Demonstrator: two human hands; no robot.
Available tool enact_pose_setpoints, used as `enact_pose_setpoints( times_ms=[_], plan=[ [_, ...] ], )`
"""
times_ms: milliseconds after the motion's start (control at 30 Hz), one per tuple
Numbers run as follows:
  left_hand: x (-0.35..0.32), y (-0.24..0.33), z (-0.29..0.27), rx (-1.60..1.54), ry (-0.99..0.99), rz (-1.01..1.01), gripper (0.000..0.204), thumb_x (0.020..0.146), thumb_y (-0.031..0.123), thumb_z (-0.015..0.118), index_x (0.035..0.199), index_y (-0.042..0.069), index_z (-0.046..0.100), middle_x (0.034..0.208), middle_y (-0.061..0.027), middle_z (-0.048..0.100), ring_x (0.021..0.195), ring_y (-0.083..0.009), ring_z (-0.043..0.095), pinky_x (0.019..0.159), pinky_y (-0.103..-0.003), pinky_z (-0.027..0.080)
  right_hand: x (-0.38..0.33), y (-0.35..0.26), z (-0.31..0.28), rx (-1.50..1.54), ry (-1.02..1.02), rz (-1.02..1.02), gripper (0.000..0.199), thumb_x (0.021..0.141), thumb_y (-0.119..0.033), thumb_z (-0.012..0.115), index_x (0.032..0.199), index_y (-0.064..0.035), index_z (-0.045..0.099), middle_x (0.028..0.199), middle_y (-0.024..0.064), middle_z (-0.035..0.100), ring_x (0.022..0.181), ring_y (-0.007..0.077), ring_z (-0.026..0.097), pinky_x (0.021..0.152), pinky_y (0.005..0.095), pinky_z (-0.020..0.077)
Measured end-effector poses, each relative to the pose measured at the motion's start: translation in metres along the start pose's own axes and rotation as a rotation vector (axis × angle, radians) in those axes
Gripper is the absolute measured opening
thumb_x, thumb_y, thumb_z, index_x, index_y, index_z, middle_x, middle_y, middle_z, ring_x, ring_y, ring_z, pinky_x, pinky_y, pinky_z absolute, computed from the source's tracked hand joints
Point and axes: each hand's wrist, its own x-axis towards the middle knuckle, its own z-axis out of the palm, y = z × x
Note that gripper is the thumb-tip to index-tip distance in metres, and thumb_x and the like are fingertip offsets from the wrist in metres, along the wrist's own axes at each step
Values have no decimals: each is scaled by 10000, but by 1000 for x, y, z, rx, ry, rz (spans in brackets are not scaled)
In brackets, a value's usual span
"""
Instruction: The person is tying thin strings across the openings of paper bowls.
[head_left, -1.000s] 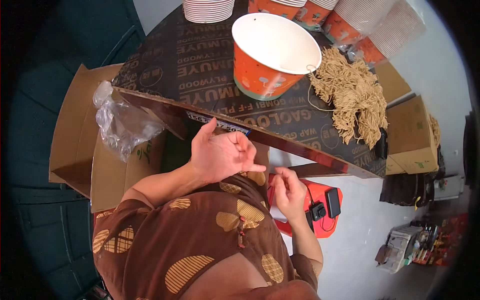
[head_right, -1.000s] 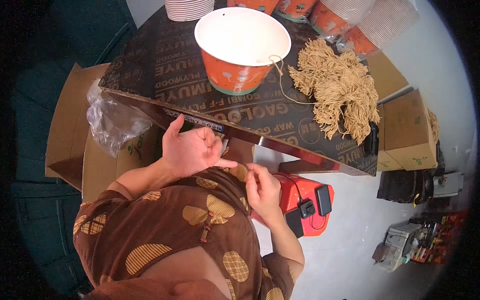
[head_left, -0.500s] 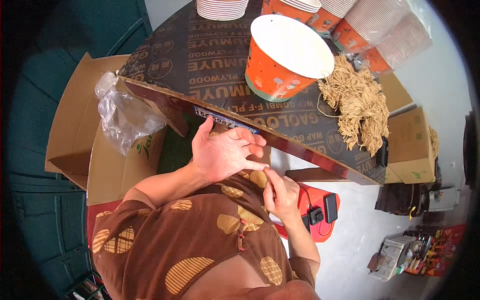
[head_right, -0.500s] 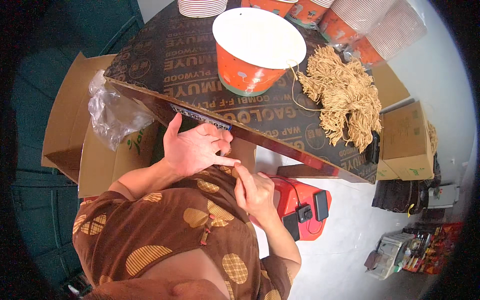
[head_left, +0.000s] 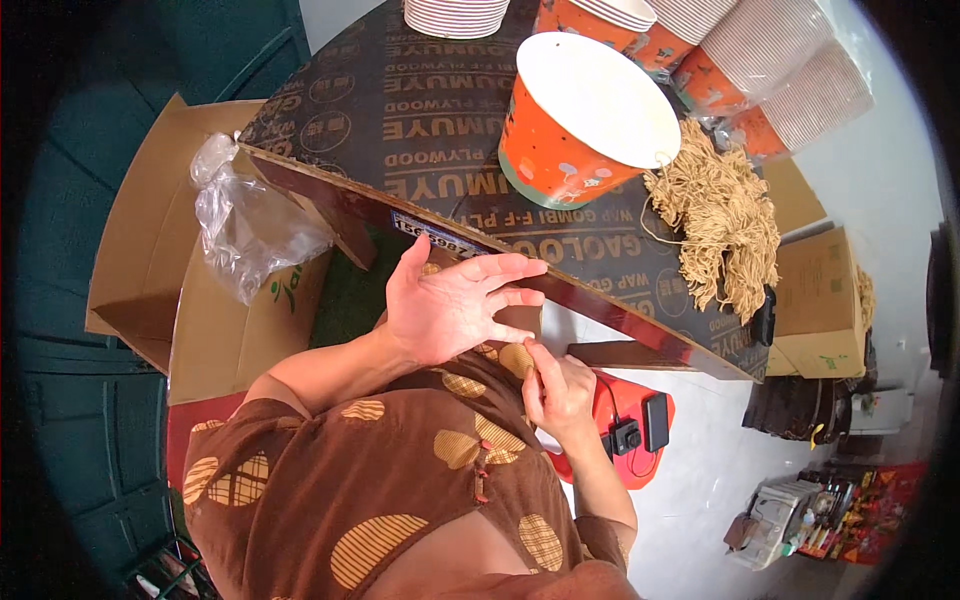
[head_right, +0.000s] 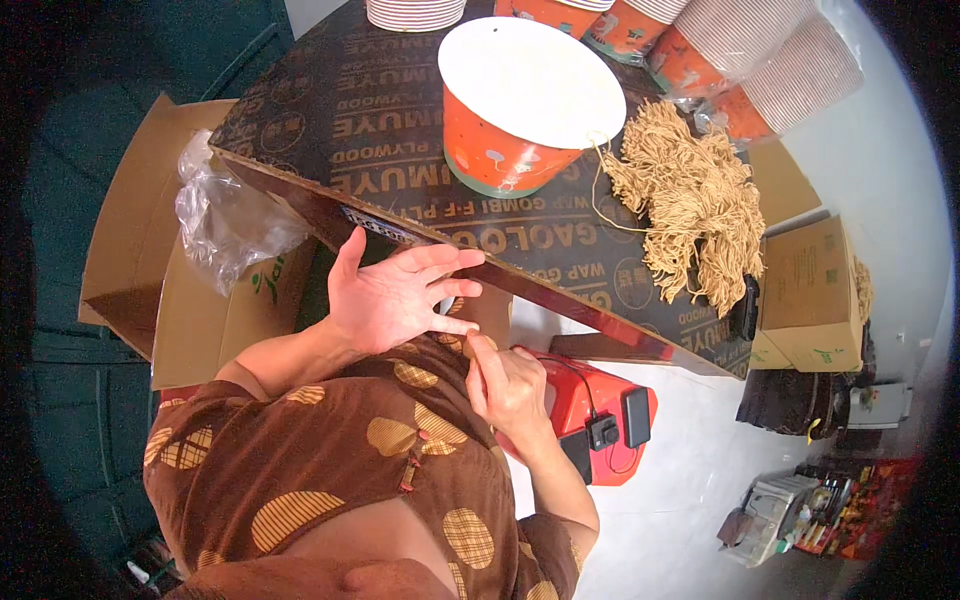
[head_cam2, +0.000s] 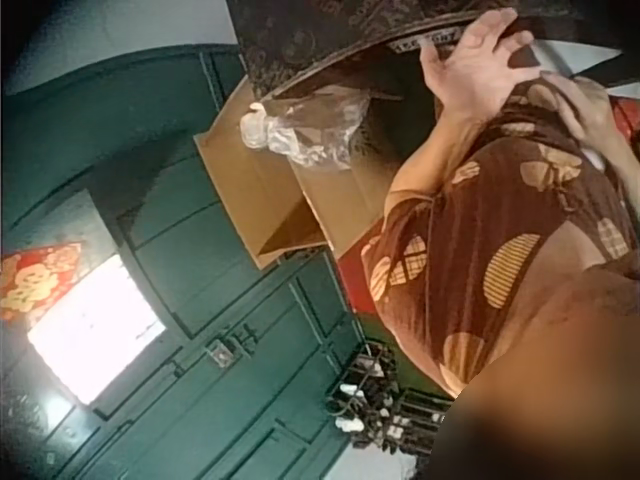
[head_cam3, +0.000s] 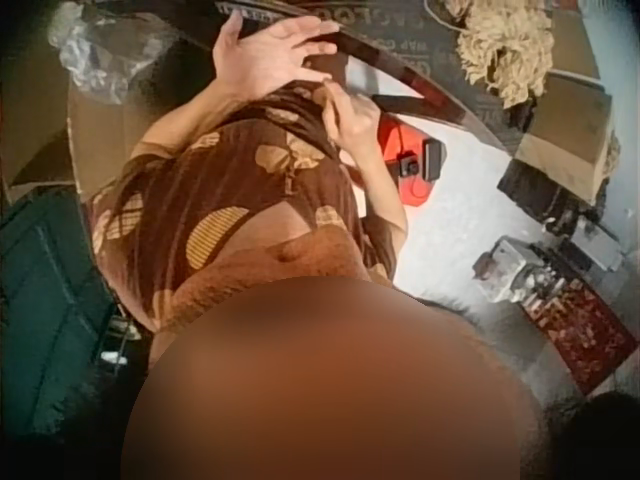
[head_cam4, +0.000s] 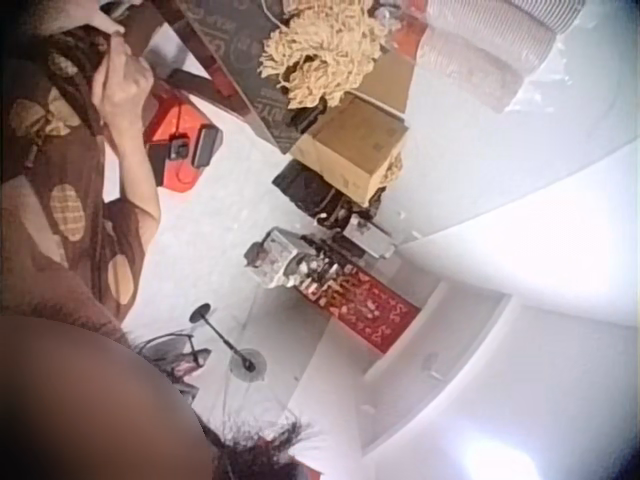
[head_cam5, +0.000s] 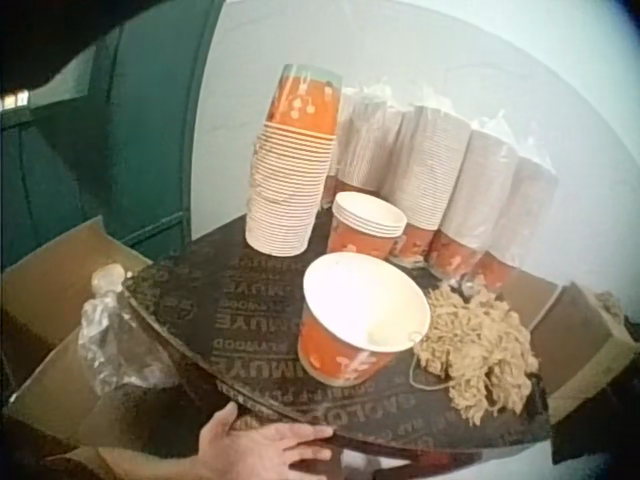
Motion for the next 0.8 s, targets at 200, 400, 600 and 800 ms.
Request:
enact_pose_setpoints(
  times_ms=[200,400,600,800],
  plan=[
    [2,0,0,20,25,-7,969,883,809,268,1455,56,481,1583,-129,346,1357,-321,403,1091,-661,264,-1,1,0,-4,-7,10,425,726,64,674,1150,34,643,606,49,545,471,213,529,487,345,431],
    [1,-2,-1,30,40,-23,982,870,823,277,1461,64,478,1587,-117,340,1355,-312,398,1096,-666,246,0,-4,-3,-5,-63,-11,403,748,30,697,1147,30,642,633,83,602,519,228,593,525,353,468],
    [1,-4,-1,34,48,-37,991,865,830,279,1471,68,467,1594,-113,328,1355,-311,399,1103,-660,231,5,-7,1,21,-66,-1,399,751,23,704,1146,25,649,623,76,597,526,221,602,525,353,467],
    [1,-3,0,42,29,-30,995,870,826,276,1495,67,429,1600,-118,314,1366,-304,395,1095,-636,257,6,-7,4,2,-72,-10,370,753,14,708,1121,22,666,614,67,585,516,210,590,524,352,466]
  ],
)
